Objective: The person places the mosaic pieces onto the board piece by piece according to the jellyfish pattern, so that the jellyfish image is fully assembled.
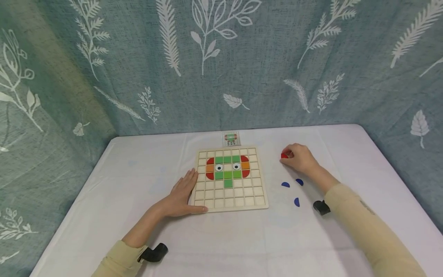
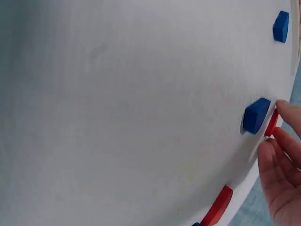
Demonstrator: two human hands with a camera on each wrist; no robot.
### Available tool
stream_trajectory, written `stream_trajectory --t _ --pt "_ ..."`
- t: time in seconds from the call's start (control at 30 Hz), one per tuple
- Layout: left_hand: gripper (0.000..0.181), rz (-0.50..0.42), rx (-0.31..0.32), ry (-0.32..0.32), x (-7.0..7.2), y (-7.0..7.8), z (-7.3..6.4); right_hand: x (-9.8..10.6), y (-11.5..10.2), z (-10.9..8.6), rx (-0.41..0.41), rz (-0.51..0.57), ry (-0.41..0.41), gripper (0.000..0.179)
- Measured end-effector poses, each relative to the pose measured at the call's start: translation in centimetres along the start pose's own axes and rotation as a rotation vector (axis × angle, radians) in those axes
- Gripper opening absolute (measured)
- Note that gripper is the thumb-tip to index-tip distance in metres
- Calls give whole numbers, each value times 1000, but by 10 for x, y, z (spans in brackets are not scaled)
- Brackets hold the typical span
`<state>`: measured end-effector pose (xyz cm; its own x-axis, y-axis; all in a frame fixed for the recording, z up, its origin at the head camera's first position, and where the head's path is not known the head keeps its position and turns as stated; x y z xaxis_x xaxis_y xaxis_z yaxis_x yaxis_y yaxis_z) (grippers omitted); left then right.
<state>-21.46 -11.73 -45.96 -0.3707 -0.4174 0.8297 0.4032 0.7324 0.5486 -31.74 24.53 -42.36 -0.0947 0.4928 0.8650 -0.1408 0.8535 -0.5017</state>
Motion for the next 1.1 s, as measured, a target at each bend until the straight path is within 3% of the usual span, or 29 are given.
stream_trajectory --t 0.27,0.53,0.77,1.1 --pt "120 -3 2 -7 -1 -1 0 -14 -11 -7 9 113 -6 25" --pt "120 -1 8 -1 0 -2 0 -50 -73 -27 158 262 -124 18" --pt "120 3 6 -6 -2 -3 1 -72 -107 -35 270 239 -181 14" --pt "121 0 -7 3 -1 -3 1 -77 -120 -37 352 232 -183 4"
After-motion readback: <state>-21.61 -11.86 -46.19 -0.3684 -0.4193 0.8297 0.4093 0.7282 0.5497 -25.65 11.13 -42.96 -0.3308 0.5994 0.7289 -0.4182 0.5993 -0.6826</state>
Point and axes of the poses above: each hand's wrist, its own z-axis towards the middle knuckle, its own x-axis out of the back of the hand, y = z × x, the point moved 6 cm from there along z, towards the middle knuckle, and after that the axes turned 7 degrees about -x, right-handed, at the moved point
